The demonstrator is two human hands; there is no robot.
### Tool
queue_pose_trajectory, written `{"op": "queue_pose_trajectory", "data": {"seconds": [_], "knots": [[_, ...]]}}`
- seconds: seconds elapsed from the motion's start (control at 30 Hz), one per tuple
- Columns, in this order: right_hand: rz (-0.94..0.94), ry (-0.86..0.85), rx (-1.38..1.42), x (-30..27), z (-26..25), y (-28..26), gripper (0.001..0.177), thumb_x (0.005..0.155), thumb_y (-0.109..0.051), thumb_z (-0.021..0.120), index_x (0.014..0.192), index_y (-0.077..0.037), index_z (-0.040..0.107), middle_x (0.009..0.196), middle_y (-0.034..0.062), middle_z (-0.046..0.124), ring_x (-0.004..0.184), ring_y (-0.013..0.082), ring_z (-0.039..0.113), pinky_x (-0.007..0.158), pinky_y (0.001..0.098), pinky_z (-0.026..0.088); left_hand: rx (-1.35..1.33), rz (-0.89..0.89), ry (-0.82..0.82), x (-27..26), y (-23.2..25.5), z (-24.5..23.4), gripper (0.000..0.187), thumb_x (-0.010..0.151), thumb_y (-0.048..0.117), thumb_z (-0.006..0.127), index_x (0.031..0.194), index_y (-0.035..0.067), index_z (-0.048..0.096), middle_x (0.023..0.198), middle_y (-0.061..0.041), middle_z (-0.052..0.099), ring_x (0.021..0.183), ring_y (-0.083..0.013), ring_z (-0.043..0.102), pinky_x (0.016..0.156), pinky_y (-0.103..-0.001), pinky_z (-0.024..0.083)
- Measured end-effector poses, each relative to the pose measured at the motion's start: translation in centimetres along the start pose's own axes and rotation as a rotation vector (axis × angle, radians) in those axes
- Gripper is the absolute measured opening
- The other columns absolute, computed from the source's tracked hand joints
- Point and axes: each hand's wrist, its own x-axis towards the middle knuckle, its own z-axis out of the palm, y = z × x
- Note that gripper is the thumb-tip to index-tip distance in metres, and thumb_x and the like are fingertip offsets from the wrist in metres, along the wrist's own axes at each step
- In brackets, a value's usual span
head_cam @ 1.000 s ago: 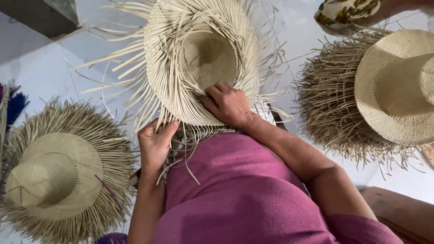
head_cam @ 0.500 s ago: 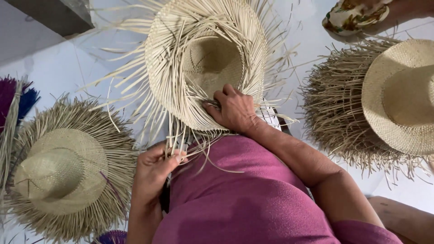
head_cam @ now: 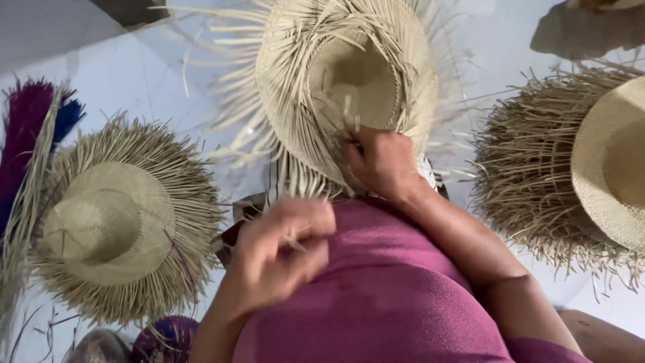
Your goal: A person is weaving a straw hat by hand, interlacing dried strands to form the brim.
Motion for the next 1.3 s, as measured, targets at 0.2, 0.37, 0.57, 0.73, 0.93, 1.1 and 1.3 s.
{"op": "queue_pose_trajectory", "data": {"seconds": [0.2, 0.37, 0.57, 0.73, 0.93, 1.1, 1.3], "knots": [[0.293, 0.038, 0.947, -0.5, -2.4, 0.0, 0.032, 0.099, -0.021, 0.072, 0.075, -0.002, 0.066, 0.056, 0.0129, 0.066, 0.048, 0.0177, 0.065, 0.048, 0.0265, 0.053, 0.611, -0.399, 0.549, -0.4, -8.6, -1.8, 0.034, 0.089, 0.028, 0.086, 0.106, 0.006, 0.067, 0.098, -0.011, 0.075, 0.094, -0.0281, 0.072, 0.082, -0.040, 0.055], [0.514, 0.133, 1.216, -0.3, 0.0, 1.8, 0.029, 0.100, -0.024, 0.069, 0.085, 0.000, 0.064, 0.060, 0.0149, 0.066, 0.044, 0.0138, 0.057, 0.043, 0.0243, 0.043, 0.657, -0.473, 0.649, -0.7, -9.6, -2.0, 0.034, 0.085, 0.022, 0.089, 0.098, 0.004, 0.063, 0.089, -0.015, 0.072, 0.087, -0.0301, 0.074, 0.076, -0.040, 0.058], [0.667, 0.282, 1.453, -0.5, -0.8, 1.8, 0.024, 0.096, -0.016, 0.070, 0.104, 0.004, 0.059, 0.070, 0.0241, 0.067, 0.041, 0.0109, 0.045, 0.038, 0.0233, 0.031, 0.428, -0.565, 0.605, -2.6, -12.5, -2.3, 0.029, 0.095, 0.016, 0.076, 0.118, -0.001, 0.069, 0.088, -0.017, 0.074, 0.081, -0.0202, 0.069, 0.068, -0.035, 0.060], [0.402, 0.468, 1.337, -1.2, -4.8, 2.1, 0.033, 0.102, -0.010, 0.059, 0.131, -0.004, 0.046, 0.100, 0.0176, 0.071, 0.053, 0.0045, 0.052, 0.048, 0.0180, 0.037, 0.291, -0.500, 0.625, -2.7, -12.5, -2.4, 0.034, 0.093, 0.010, 0.078, 0.124, -0.001, 0.070, 0.092, -0.015, 0.073, 0.078, -0.0122, 0.063, 0.070, -0.032, 0.058], [-0.155, 0.750, 0.724, -3.2, -4.9, 2.4, 0.045, 0.118, -0.017, 0.027, 0.159, 0.000, 0.025, 0.128, 0.0232, 0.048, 0.079, 0.0168, 0.053, 0.060, 0.0274, 0.056, 0.150, -0.451, 0.657, -2.5, -13.0, -2.0, 0.040, 0.098, 0.005, 0.070, 0.135, -0.006, 0.063, 0.096, -0.010, 0.069, 0.087, -0.0136, 0.063, 0.082, -0.034, 0.058], [-0.329, 0.081, 0.555, -2.7, -5.8, -2.3, 0.035, 0.105, -0.018, 0.055, 0.139, -0.010, 0.064, 0.092, 0.0118, 0.067, 0.064, 0.0295, 0.065, 0.060, 0.0391, 0.058, 0.244, -0.477, 0.653, -2.1, -11.9, -1.8, 0.022, 0.099, 0.007, 0.069, 0.119, -0.001, 0.075, 0.091, -0.013, 0.073, 0.087, -0.0126, 0.063, 0.079, -0.032, 0.057], [-0.144, -0.409, 0.480, -1.6, -3.5, -1.1, 0.044, 0.105, -0.028, 0.045, 0.148, -0.021, 0.054, 0.102, 0.0234, 0.067, 0.086, 0.0527, 0.069, 0.078, 0.0624, 0.057, 0.231, -0.561, 0.655, -1.8, -12.5, -2.1, 0.025, 0.100, 0.023, 0.070, 0.115, 0.004, 0.077, 0.095, -0.014, 0.078, 0.095, -0.0127, 0.066, 0.088, -0.038, 0.055]]}}
